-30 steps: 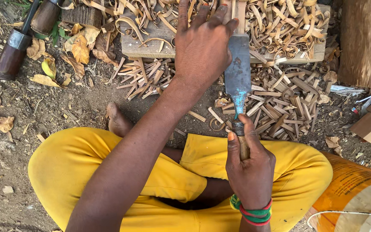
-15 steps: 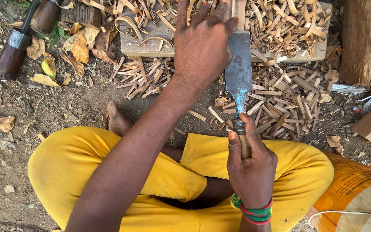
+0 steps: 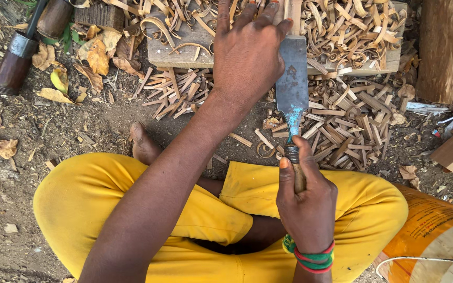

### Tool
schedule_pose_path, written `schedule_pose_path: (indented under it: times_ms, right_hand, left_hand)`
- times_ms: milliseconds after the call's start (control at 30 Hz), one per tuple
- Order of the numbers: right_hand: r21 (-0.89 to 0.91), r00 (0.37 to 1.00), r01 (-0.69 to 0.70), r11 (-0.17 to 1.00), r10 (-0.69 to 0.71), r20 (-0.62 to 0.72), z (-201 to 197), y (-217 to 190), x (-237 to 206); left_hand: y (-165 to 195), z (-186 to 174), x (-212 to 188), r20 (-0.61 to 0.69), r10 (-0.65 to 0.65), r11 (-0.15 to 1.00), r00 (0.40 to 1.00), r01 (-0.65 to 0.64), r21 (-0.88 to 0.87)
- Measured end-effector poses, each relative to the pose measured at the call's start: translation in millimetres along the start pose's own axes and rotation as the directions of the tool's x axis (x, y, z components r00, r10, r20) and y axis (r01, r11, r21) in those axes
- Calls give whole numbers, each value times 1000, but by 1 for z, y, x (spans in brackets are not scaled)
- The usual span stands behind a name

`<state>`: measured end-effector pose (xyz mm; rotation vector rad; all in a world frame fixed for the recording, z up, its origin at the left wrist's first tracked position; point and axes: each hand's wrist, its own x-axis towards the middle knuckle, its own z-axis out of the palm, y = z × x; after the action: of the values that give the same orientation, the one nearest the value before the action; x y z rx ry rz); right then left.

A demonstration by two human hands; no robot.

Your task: The person carves a piece of wood using a chisel and their hands, removing wood shavings from the workspace while sitting on the ground.

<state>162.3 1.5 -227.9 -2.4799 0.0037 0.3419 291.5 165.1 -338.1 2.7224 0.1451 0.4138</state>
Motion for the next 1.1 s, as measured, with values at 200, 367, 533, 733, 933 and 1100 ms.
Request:
schedule_pose_path:
  times_ms: [200,367,533,733,933,1100]
  right_hand:
    - [41,998,56,998,-56,15,-1,-3,1]
    - [50,995,96,994,-96,1,1,-5,2]
    - [68,999,-18,998,16,31,5,-4,2]
    - [58,988,157,986,-155,-26,13,-10,20]
    - [62,984,179,982,-178,-23,22,-14,42]
    - [53,940,328,943,-320,-113,30,-10,42]
  left_hand:
    - [0,-7,3,-13,14,1000,1000,-14,-15]
    - [19,-41,-8,-34,202,976,979,-198,93]
    - [49,-45,-36,148,241,969,959,-247,27]
    - [38,-28,-23,104,224,972,969,-230,54]
    - [29,-24,0,77,193,981,978,-194,19]
    - [28,-36,18,442,63,995,895,-22,-96]
